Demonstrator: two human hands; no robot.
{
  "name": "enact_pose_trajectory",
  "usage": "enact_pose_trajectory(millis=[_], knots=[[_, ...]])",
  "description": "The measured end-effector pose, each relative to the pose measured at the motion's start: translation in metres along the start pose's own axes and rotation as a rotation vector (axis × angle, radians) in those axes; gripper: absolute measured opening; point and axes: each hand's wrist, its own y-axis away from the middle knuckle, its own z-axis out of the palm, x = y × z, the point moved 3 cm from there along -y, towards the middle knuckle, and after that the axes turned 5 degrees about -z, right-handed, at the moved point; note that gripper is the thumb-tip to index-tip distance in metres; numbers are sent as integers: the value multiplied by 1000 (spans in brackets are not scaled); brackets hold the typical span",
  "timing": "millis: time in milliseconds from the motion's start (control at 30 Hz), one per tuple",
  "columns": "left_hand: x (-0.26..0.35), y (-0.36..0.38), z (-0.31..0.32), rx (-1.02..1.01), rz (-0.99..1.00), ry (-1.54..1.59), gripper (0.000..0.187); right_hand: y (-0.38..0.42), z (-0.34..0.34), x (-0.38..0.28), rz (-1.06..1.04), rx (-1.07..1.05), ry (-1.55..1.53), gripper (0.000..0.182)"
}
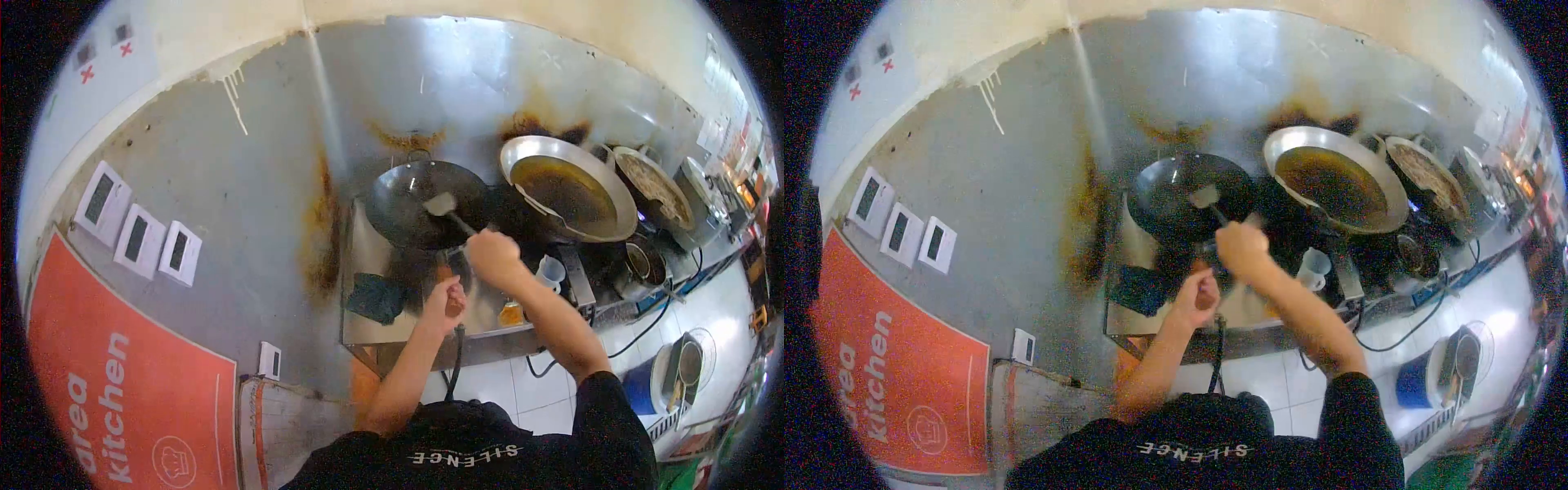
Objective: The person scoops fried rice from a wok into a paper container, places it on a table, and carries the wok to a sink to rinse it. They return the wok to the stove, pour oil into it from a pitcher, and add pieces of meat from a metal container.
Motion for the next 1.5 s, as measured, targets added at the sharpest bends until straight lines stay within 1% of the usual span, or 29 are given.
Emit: enact_pose_trajectory(millis=[33, 100, 133, 167, 200, 267, 300, 367, 433, 500, 533, 600, 633, 700, 733, 767, 800, 833, 867, 967, 1000, 1067, 1133, 1200, 1300, 1367, 1400, 1467, 1500], knots=[[-3, 1, -1, 18, 41, -32, 20, -6, 30, 2, -28, 16, -50, 21], [8, 15, 16, 37, 105, -36, 22, 28, 14, 10, -43, 125, -154, 19], [4, 41, 33, 55, 108, 0, 24, 41, -1, 13, -54, 171, -206, 18], [-4, 56, 36, 86, 98, 38, 27, 49, -11, 15, -18, 148, -171, 19], [-12, 54, 24, 70, 69, 85, 28, 45, -11, 13, -6, 102, -194, 20], [-27, 42, -16, 61, -7, 155, 29, 35, -9, 6, 42, 9, -267, 22], [-36, 35, -45, 119, -86, 176, 27, 17, 15, 8, 94, 76, -339, 22], [-57, 26, -101, 233, -239, 220, 22, 4, 42, 8, 61, 147, -510, 27], [-76, 32, -136, 512, -181, 230, 19, 5, 50, 12, 24, 225, -665, 36], [-88, 37, -182, 544, -303, 207, 19, 25, 54, 17, -6, 273, -815, 53], [-95, 41, -205, 563, -366, 201, 19, 37, 59, 20, 15, 310, -857, 55], [-102, 47, -234, 521, -404, 279, 18, 61, 69, 29, 51, 383, -929, 61], [-107, 56, -248, 505, -417, 326, 18, 73, 83, 40, 104, 338, -1136, 59], [-107, 74, -248, 566, -346, 294, 17, 104, 91, 69, 268, 325, -1334, 52], [-105, 83, -245, 595, -309, 274, 17, 112, 126, 91, 399, 382, -1301, 44], [-106, 91, -243, 555, -312, 337, 15, 122, 153, 114, 545, 419, -1147, 39], [-103, 96, -275, 524, -260, 287, 15, 132, 176, 135, 695, 401, -996, 35], [-103, 99, -328, 488, -211, 241, 15, 143, 209, 153, 828, 497, -826, 35], [-113, 104, -359, 442, -153, 194, 15, 150, 239, 167, 940, 595, -645, 35], [-136, 138, -362, 682, 134, -251, 18, 139, 287, 193, 928, 836, -649, 40], [-143, 156, -364, 812, 153, -370, 17, 128, 295, 196, 895, 805, -704, 41], [-173, 200, -370, 1070, 59, -488, 15, 112, 302, 203, 838, 746, -804, 43], [-196, 232, -372, 1218, -48, -508, 13, 97, 324, 213, 783, 750, -910, 36], [-214, 249, -368, 1305, -116, -513, 13, 90, 337, 218, 753, 736, -1032, 32], [-229, 242, -358, 1361, -144, -564, 14, 91, 331, 221, 744, 763, -1045, 26], [-230, 217, -356, 1344, -119, -584, 16, 89, 330, 224, 722, 622, -1255, 28], [-229, 204, -359, 1303, -96, -566, 17, 88, 330, 225, 706, 549, -1353, 29], [-218, 177, -387, 1077, -21, -420, 19, 77, 361, 221, 647, 516, -1610, 34], [-213, 160, -362, 1020, 9, -617, 19, 71, 372, 221, 611, 497, -1733, 36]])
